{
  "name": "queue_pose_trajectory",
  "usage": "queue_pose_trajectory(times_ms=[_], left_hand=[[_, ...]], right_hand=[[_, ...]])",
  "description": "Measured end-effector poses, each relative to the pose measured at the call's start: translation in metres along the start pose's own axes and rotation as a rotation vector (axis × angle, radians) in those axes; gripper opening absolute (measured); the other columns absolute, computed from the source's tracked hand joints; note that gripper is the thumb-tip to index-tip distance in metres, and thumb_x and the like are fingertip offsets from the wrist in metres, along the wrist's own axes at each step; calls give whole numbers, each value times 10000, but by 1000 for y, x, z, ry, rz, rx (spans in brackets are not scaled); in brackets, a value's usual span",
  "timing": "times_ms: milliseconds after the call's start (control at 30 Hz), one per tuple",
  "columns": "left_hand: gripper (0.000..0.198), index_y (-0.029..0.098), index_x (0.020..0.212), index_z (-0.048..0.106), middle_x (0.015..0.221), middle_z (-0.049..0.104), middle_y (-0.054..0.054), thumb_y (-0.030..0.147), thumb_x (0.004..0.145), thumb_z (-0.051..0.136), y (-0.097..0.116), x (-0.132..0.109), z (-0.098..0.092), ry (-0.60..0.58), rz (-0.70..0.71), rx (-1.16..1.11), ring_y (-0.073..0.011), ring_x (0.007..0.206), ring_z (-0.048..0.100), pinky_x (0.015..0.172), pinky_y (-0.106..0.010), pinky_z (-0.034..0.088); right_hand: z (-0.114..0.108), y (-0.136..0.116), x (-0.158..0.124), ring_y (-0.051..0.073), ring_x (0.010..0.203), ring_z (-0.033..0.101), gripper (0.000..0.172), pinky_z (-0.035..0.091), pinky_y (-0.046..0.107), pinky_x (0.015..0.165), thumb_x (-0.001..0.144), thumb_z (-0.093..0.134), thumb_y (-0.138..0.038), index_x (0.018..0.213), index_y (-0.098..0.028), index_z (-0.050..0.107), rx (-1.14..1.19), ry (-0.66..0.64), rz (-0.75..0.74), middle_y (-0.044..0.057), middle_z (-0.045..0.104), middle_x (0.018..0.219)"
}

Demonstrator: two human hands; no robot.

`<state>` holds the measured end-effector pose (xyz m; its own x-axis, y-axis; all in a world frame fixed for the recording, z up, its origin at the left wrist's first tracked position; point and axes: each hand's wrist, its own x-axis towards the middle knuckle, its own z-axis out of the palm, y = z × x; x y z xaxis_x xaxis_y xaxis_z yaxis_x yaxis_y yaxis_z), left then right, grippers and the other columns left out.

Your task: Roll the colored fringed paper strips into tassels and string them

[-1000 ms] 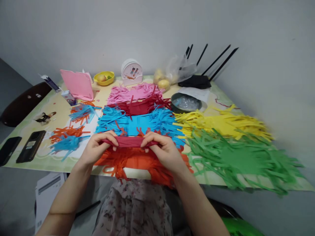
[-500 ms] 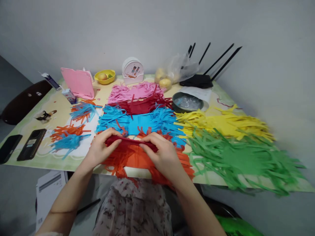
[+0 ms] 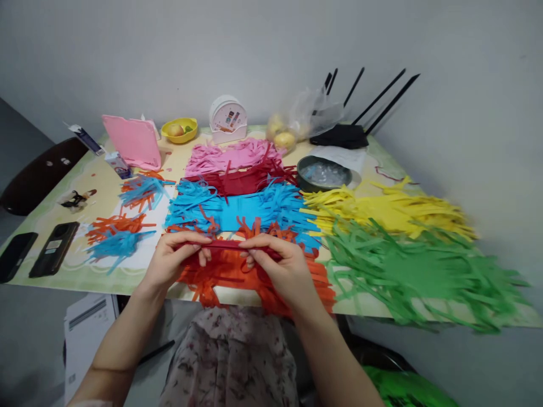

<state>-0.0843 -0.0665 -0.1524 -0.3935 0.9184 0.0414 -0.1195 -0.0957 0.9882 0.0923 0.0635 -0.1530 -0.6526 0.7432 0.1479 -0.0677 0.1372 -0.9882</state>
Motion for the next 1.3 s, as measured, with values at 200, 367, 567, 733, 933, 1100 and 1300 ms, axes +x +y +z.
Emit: queue_pose_trajectory(times_ms=[200,367,567,733,933,1100,1300], left_hand=[[159,140,817,685,708,689,-41,296,841,663,-6,-6,-2,1,35,-33,-139,633,640,700,-284,509],[211,172,782,554,757,655,-22,336,846,670,-1,-12,-1,85,63,305,-135,683,628,668,-246,492],[156,190,1035,638,990,716,-61,242,914,554,4,-16,-1,38,213,720,-168,885,668,813,-269,493],[129,168,850,578,778,708,-38,288,887,606,3,-17,2,8,46,379,-148,708,678,674,-241,513],[163,145,942,715,714,736,-47,271,869,641,-1,-17,7,34,16,98,-138,640,693,671,-240,537],[173,171,899,787,715,739,-52,199,866,620,-12,-12,5,-26,82,52,-150,698,694,737,-266,534],[167,156,809,761,674,705,-56,214,850,609,-15,-13,3,-54,78,52,-166,685,673,712,-285,523]], right_hand=[[2,5,-4,140,568,638,158,525,251,556,796,587,-178,747,-219,731,28,-28,-25,-2,687,636],[2,1,-11,186,724,687,112,546,286,650,862,623,-260,874,-215,725,-281,-65,-154,44,744,836],[4,2,-13,203,842,695,96,544,318,776,881,591,-225,897,-215,685,-493,-52,-224,61,739,897],[7,8,-15,178,693,715,93,583,289,671,840,664,-302,821,-223,620,-75,-85,29,29,747,784],[6,8,-17,180,664,729,143,614,301,668,828,670,-279,924,-237,767,22,-50,67,30,770,759],[4,12,-11,155,603,700,135,581,256,581,793,657,-202,795,-232,789,80,-51,26,26,757,707],[4,17,-11,123,526,665,179,542,213,511,772,611,-120,726,-210,759,184,-39,-31,16,741,676]])
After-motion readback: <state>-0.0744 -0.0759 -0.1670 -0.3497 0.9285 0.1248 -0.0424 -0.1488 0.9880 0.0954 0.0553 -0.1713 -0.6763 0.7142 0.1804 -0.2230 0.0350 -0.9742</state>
